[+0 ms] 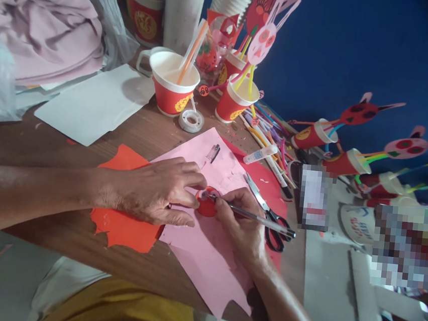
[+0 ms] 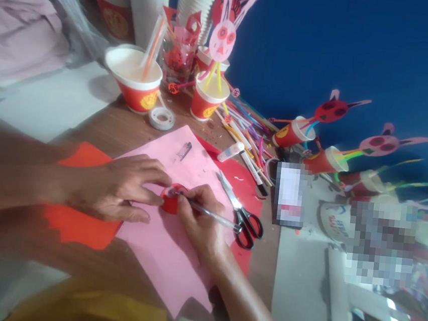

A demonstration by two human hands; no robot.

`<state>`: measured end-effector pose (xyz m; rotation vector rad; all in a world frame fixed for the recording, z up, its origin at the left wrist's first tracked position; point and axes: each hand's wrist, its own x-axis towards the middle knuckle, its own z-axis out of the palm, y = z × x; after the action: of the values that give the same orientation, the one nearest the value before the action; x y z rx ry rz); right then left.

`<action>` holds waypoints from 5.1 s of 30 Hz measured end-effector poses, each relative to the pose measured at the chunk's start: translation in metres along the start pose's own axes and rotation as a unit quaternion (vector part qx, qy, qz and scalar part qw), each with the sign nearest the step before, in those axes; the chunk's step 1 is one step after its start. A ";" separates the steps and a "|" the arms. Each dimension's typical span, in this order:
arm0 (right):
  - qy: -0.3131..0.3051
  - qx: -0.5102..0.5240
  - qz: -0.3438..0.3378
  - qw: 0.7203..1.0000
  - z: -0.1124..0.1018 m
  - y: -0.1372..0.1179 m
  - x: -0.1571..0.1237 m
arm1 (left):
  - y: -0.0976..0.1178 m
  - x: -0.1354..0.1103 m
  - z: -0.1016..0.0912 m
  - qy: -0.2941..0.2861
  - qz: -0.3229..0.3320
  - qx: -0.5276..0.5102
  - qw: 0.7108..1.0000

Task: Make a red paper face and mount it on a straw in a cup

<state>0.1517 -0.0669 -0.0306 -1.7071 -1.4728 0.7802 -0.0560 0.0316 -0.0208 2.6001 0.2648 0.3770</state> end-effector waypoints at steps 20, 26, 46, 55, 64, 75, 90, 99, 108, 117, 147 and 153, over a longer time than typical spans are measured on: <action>-0.011 0.015 -0.001 1.000 0.001 -0.001 0.000 | 0.000 0.001 0.000 0.014 0.001 -0.007 1.000; -0.001 0.005 -0.005 1.000 0.000 0.001 0.000 | 0.000 0.000 0.000 0.013 0.005 -0.008 1.000; -0.007 -0.007 -0.009 1.000 -0.001 0.000 0.000 | -0.001 0.001 0.001 0.003 0.002 0.003 1.000; -0.020 0.003 -0.013 1.000 0.000 -0.001 0.001 | -0.001 -0.001 0.000 0.003 0.002 -0.001 1.000; -0.002 0.000 -0.019 1.000 0.000 0.000 0.001 | 0.000 -0.001 0.000 0.001 -0.001 0.000 1.000; 0.003 -0.014 -0.017 1.000 -0.001 0.000 0.001 | -0.002 0.000 0.001 0.006 0.007 0.004 1.000; 0.002 0.003 -0.027 1.000 0.001 -0.002 0.002 | -0.002 -0.001 0.001 0.006 0.004 0.001 1.000; -0.001 -0.004 -0.020 1.000 0.000 -0.006 0.002 | -0.002 0.000 0.001 0.004 0.004 0.002 1.000; -0.020 -0.001 -0.019 1.000 -0.002 -0.005 0.002 | -0.002 0.000 0.001 0.014 0.005 -0.008 1.000; -0.020 -0.006 -0.023 1.000 0.000 -0.005 0.003 | -0.002 0.000 0.001 0.011 0.009 -0.006 1.000; -0.007 -0.012 -0.023 1.000 -0.001 -0.004 0.002 | -0.003 -0.002 0.002 0.009 0.008 0.006 1.000; -0.017 -0.016 -0.029 0.999 -0.001 -0.004 0.002 | -0.003 -0.001 0.002 0.001 0.007 0.006 1.000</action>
<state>0.1509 -0.0648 -0.0263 -1.6747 -1.5573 0.7629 -0.0563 0.0326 -0.0242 2.6153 0.2516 0.3834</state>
